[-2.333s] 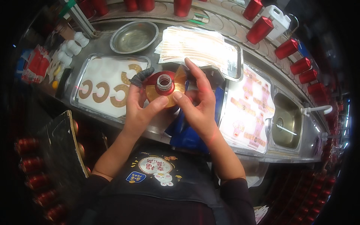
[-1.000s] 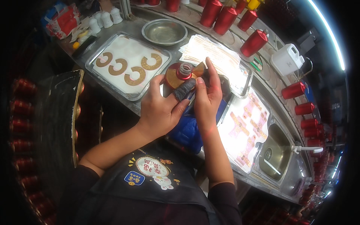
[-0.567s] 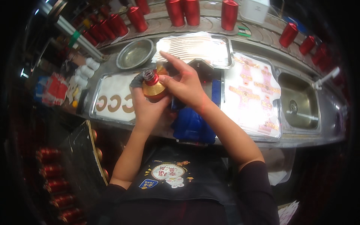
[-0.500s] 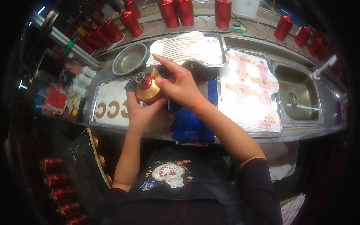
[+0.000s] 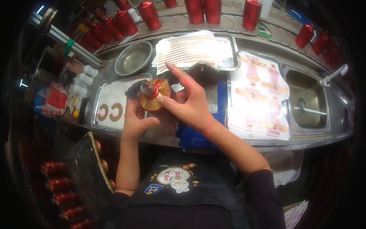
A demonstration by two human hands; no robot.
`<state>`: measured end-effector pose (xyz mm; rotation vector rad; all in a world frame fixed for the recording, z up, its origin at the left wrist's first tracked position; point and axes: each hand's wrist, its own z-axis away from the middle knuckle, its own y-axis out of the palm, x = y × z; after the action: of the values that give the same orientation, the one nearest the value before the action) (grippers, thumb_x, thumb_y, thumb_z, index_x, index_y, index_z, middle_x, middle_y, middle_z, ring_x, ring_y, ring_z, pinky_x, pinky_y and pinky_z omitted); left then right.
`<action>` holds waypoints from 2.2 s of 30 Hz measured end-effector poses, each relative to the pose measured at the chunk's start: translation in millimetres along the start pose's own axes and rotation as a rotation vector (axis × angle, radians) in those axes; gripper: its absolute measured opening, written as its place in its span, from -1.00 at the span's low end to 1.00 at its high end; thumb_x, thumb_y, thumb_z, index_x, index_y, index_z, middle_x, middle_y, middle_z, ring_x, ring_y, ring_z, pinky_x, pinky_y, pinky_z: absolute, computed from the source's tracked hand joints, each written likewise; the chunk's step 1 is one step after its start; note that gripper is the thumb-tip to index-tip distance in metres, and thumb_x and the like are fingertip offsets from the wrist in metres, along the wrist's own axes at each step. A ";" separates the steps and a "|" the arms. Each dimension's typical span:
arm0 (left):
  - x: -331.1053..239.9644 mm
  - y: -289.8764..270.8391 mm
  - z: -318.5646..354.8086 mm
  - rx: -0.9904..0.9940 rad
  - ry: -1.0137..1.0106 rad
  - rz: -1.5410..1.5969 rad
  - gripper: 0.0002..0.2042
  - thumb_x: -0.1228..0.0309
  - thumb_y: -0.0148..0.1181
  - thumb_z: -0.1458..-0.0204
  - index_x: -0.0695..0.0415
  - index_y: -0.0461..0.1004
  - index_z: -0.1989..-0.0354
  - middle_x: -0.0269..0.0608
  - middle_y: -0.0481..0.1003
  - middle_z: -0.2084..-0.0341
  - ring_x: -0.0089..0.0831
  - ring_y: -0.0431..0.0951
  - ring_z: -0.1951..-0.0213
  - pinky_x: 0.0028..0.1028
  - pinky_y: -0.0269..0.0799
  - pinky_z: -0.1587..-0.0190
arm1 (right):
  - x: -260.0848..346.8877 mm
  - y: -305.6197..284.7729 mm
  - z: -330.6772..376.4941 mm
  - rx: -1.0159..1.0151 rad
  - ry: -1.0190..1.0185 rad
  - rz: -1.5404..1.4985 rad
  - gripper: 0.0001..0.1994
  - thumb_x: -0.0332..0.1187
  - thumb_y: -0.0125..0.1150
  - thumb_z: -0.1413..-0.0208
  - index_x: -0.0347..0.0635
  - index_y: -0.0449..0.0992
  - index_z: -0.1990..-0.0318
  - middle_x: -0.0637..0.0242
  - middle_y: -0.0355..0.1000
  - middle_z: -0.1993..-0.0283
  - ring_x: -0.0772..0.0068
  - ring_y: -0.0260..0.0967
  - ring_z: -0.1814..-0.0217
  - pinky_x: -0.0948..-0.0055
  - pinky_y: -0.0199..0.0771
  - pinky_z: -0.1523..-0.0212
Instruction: The person picks up red cylindrical bottles, wipes them with a blue cloth, applies a gold circular label to the neck, and places them on a tray. They repeat this process for multiple bottles.
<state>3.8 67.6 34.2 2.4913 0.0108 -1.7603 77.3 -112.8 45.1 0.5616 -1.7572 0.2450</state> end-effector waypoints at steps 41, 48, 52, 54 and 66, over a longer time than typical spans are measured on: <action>-9.9 1.0 -6.7 -0.085 -0.200 0.095 -0.47 0.45 0.38 -0.06 0.22 0.39 -0.23 -0.20 0.52 -0.06 -0.42 0.51 -0.11 -0.38 0.38 -0.22 | 1.4 3.1 11.3 -0.110 0.076 0.370 -0.51 -0.32 0.45 -0.02 -0.23 0.52 -0.13 0.40 0.39 0.15 0.79 0.13 0.42 0.69 0.22 0.41; -13.0 5.1 -6.7 -0.127 -0.215 0.059 -0.47 0.47 0.35 -0.06 0.22 0.38 -0.24 -0.21 0.52 -0.05 -0.45 0.51 -0.10 -0.40 0.39 -0.21 | 0.9 0.8 -6.2 -0.051 0.331 -0.140 -0.63 -0.45 0.36 -0.08 -0.31 0.51 -0.05 0.44 0.52 0.13 0.86 0.25 0.44 0.78 0.25 0.41; -14.3 5.7 -6.6 -0.127 -0.227 0.064 -0.47 0.49 0.33 -0.06 0.22 0.37 -0.25 -0.21 0.51 -0.05 -0.45 0.51 -0.09 -0.40 0.38 -0.21 | 0.2 2.5 -4.0 -0.067 0.289 -0.144 -0.66 -0.44 0.33 -0.13 -0.31 0.51 -0.05 0.47 0.50 0.15 0.86 0.31 0.40 0.77 0.32 0.35; -14.2 5.9 -6.8 -0.121 -0.215 0.076 -0.46 0.50 0.32 -0.06 0.22 0.37 -0.25 -0.21 0.51 -0.06 -0.45 0.51 -0.09 -0.40 0.38 -0.21 | -1.8 3.1 -2.4 -0.044 0.202 0.021 -0.68 -0.43 0.29 -0.17 -0.31 0.50 -0.06 0.47 0.49 0.16 0.85 0.34 0.36 0.75 0.37 0.31; -12.2 9.0 -6.9 -0.130 -0.191 0.072 -0.45 0.53 0.29 -0.07 0.25 0.34 -0.28 -0.19 0.50 -0.06 -0.44 0.49 -0.11 -0.38 0.37 -0.23 | 1.2 -0.4 6.8 -0.055 0.062 0.273 -0.61 -0.32 0.36 -0.13 -0.25 0.50 -0.08 0.46 0.37 0.08 0.86 0.14 0.36 0.76 0.14 0.46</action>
<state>6.7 59.8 48.5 2.1988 0.0214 -1.8943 71.5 -116.5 44.5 0.2703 -1.7727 0.3990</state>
